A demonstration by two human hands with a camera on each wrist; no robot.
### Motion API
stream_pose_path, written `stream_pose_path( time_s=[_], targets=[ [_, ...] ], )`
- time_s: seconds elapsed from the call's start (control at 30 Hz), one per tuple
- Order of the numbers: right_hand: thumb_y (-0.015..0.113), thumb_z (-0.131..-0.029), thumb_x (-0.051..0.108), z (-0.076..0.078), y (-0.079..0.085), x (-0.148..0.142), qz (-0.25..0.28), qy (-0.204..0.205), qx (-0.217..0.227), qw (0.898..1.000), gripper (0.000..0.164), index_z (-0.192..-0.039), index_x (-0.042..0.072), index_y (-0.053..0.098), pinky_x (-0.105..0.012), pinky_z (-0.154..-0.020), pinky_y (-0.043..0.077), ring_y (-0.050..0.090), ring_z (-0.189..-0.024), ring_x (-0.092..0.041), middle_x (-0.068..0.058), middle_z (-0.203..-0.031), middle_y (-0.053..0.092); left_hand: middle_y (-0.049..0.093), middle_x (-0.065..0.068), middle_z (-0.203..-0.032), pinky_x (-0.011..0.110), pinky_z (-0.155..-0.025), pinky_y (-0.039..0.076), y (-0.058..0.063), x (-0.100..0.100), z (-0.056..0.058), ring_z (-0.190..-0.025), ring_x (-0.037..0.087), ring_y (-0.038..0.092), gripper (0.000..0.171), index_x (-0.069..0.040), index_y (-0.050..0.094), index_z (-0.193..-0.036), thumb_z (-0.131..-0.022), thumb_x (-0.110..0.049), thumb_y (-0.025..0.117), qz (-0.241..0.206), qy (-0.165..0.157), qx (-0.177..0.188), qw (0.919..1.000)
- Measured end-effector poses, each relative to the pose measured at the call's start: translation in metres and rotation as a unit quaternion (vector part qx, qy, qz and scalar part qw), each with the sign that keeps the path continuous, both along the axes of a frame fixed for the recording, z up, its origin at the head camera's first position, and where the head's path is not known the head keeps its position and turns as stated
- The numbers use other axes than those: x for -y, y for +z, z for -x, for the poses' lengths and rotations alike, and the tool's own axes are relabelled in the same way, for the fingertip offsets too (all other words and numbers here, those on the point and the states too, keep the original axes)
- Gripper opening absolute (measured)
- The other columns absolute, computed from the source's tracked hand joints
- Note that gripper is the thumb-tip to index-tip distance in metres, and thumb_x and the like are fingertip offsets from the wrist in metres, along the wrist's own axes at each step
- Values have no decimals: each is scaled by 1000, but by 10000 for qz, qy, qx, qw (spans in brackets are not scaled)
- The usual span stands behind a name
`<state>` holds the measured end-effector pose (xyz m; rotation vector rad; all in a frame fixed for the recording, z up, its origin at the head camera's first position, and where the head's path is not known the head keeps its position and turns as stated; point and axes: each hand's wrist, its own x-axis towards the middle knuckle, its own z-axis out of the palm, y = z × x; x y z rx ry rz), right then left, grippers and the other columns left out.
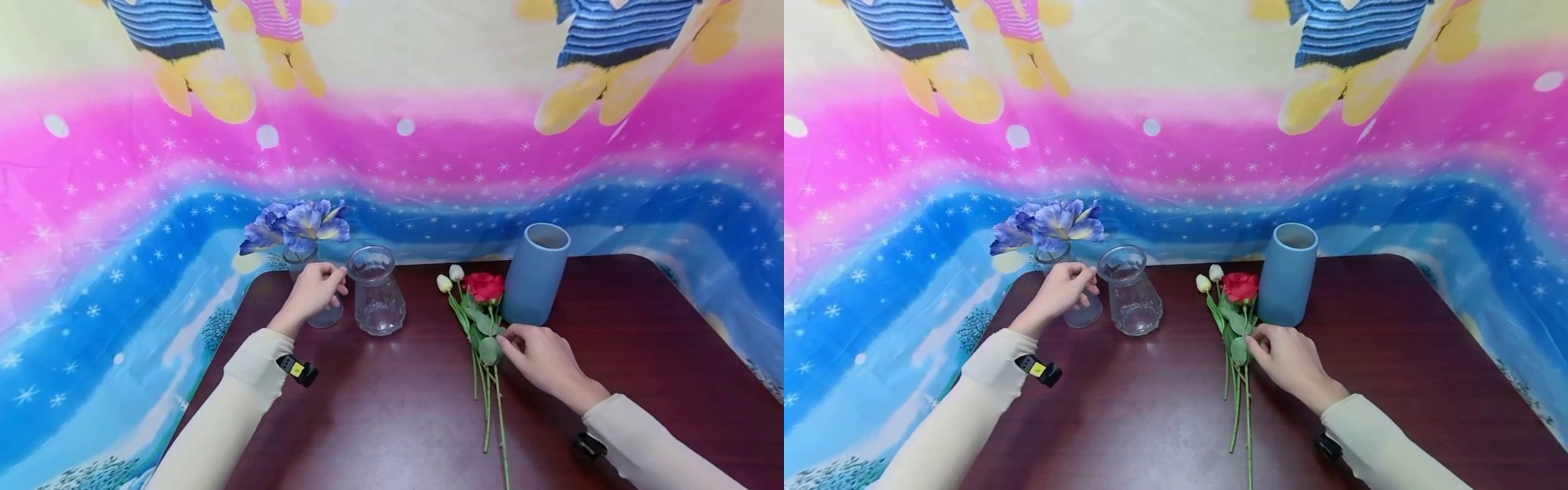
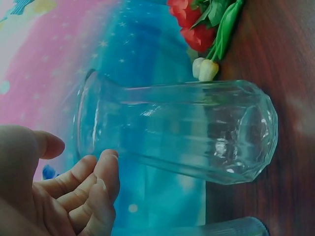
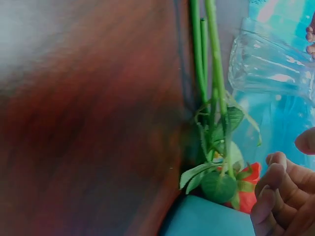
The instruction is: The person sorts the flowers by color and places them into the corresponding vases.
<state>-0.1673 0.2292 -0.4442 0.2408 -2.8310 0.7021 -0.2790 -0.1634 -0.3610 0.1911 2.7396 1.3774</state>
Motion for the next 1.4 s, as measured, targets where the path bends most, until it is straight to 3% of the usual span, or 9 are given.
stream_pose_path(
  time_s=[0.13, 0.3, 0.53, 0.67, 0.9, 1.17, 1.4],
  targets=[
    [65, -96, 29, -1, -5, -3, -17, -21, 252, 9997, 14, -85, 22, 70, -28, -51, 36, 43, -50, -6, 11, -55, 49, 75, 16, -89, 28, -52, 51, -2, -4, 1, -56, 19, 67, 39, -1, 67, -95, -105, -34, 50, 21, -18, 25, 10000],
    [65, -96, 32, -3, -14, -4, -102, 25, 613, 9981, 18, -80, 24, 69, -28, -51, 38, 45, -51, -5, 11, -56, 51, 74, 12, -87, 33, -56, 54, -3, -9, 1, -59, 21, 67, 39, -2, 67, -94, -106, -35, 49, 3, 19, 183, 9998],
    [66, -96, 32, -8, -25, -4, -76, 215, 1193, 9926, 29, -69, 22, 64, -28, -51, 37, 46, -52, -6, 10, -57, 53, 67, 6, -75, 30, -54, 52, -4, -16, 6, -56, 16, 63, 40, -5, 62, -83, -106, -33, 48, -39, -31, 120, 9999],
    [67, -95, 32, -10, -30, -2, 56, 275, 1413, 9896, 31, -66, 22, 63, -27, -51, 36, 44, -52, -6, 9, -57, 50, 64, 8, -70, 36, -56, 55, -6, -17, 7, -53, 15, 61, 40, -8, 60, -76, -106, -32, 49, -85, 21, 62, 9999],
    [68, -95, 30, -10, -34, -1, 367, 479, 1445, 9877, 32, -64, 20, 63, -25, -49, 38, 46, -49, -4, 10, -54, 49, 56, 3, -65, 29, -55, 51, -7, -18, 8, -54, 15, 60, 41, -5, 57, -77, -106, -32, 47, -343, 81, 262, 9990],
    [64, -97, 16, -8, -36, -4, 1262, 996, 1653, 9731, 28, -69, 10, 64, -25, -47, 47, 52, -43, -7, 8, -53, 49, 52, 0, -59, 29, -53, 51, -10, -19, 10, -52, 15, 58, 45, -12, 51, -67, -106, -33, 47, -478, 107, 233, 9985],
    [64, -97, 15, -9, -31, -4, 1577, 775, 1563, 9720, 25, -73, 9, 66, -24, -47, 45, 49, -43, -6, 6, -55, 51, 52, -1, -57, 26, -52, 49, -11, -19, 10, -52, 16, 58, 48, -12, 51, -64, -106, -33, 46, -467, 150, 288, 9984]
  ],
)
